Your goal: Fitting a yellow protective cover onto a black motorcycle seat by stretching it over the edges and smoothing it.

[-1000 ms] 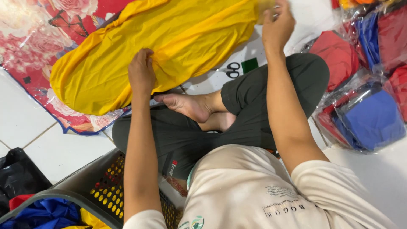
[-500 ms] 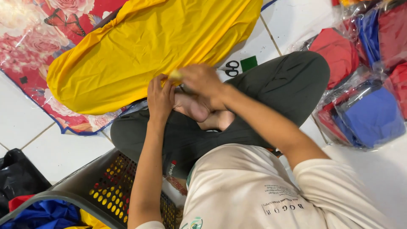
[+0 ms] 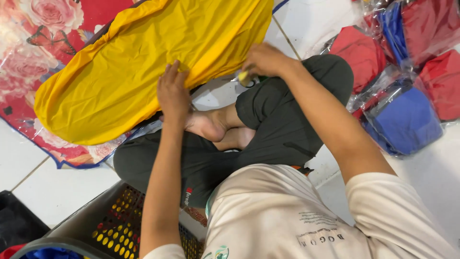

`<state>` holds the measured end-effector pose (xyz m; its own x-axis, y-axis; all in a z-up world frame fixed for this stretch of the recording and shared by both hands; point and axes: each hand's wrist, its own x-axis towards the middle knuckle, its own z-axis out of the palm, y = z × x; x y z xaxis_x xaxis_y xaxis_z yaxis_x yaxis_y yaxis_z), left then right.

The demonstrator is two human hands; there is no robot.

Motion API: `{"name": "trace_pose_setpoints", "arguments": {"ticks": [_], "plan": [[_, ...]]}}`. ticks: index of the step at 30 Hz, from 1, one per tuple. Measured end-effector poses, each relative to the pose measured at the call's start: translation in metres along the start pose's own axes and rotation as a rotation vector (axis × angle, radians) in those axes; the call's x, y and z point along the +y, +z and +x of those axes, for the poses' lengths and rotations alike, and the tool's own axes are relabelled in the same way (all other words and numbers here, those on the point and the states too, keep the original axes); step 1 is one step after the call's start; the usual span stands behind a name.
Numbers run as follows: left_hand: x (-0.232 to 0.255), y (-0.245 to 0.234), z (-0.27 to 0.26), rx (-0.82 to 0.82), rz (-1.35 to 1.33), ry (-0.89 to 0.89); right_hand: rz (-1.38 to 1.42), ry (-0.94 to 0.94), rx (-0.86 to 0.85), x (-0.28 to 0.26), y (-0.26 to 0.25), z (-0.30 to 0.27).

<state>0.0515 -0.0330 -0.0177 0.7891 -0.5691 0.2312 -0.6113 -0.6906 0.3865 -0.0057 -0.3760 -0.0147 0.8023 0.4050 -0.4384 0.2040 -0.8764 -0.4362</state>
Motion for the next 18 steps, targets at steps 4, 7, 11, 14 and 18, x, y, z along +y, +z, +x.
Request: {"name": "trace_pose_setpoints", "arguments": {"ticks": [4,7,11,14,18], "plan": [[-0.016,-0.029,0.009,-0.096,-0.16,-0.066,-0.029,0.675,-0.117,0.013,-0.026,0.011],[-0.021,-0.038,0.014,-0.113,-0.276,0.001,0.013,0.6,0.044,0.022,-0.036,0.014],[-0.025,-0.045,0.026,-0.206,-0.426,-0.129,0.143,0.515,0.398,0.043,-0.035,-0.012],[-0.028,-0.057,0.034,-0.248,-0.543,-0.306,0.246,0.304,0.22,-0.03,-0.044,-0.01],[-0.032,-0.059,0.032,-0.214,-0.695,-0.551,0.298,0.426,-0.003,-0.052,-0.048,0.001]]}}
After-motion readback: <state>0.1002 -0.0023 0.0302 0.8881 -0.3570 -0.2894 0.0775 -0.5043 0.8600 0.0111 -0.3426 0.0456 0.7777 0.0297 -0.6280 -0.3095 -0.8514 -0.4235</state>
